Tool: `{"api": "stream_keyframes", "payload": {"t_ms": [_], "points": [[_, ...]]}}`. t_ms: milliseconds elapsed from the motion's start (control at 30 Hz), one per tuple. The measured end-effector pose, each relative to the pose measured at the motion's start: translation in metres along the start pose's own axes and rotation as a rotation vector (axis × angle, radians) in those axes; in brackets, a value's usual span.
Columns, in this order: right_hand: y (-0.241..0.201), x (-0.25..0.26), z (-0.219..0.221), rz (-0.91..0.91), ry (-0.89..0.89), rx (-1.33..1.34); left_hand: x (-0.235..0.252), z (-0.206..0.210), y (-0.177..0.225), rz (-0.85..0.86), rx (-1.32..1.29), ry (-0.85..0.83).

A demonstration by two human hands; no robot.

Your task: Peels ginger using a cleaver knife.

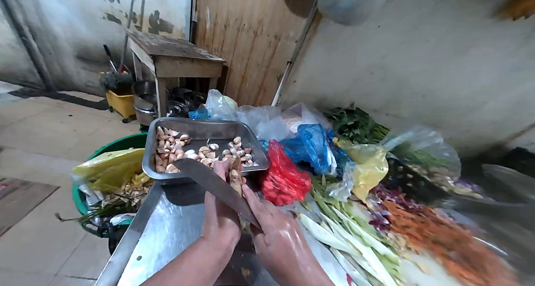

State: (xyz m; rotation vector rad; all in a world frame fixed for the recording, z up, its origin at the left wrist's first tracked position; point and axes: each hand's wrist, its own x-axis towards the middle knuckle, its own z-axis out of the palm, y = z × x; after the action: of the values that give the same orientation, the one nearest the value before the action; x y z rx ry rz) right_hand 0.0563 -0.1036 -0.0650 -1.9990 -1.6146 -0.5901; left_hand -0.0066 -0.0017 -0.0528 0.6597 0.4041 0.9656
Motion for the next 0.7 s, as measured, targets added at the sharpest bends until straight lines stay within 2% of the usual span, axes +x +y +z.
{"api": "stream_keyframes", "payload": {"t_ms": [133, 233, 333, 433, 533, 600, 700], "points": [[-0.002, 0.000, 0.001, 0.011, -0.005, 0.005, -0.002, 0.000, -0.001, 0.028, -0.010, -0.007], [-0.003, 0.002, 0.000, 0.073, -0.030, 0.026, -0.010, -0.001, -0.003, 0.091, 0.108, -0.035], [0.002, 0.003, 0.002, 0.092, -0.034, 0.029, -0.014, 0.006, 0.001, 0.033, 0.163, 0.037], [0.005, 0.002, 0.004, 0.047, -0.020, 0.029, -0.007, -0.001, 0.004, -0.003, 0.106, -0.029], [0.006, -0.002, 0.002, 0.023, -0.018, 0.029, 0.002, -0.004, 0.011, -0.128, 0.083, -0.055], [0.006, -0.003, 0.001, 0.040, -0.041, 0.015, 0.001, -0.005, 0.014, -0.117, 0.140, -0.085], [0.007, -0.004, 0.003, 0.064, -0.061, -0.033, -0.005, 0.003, 0.016, -0.103, 0.179, -0.012]]}}
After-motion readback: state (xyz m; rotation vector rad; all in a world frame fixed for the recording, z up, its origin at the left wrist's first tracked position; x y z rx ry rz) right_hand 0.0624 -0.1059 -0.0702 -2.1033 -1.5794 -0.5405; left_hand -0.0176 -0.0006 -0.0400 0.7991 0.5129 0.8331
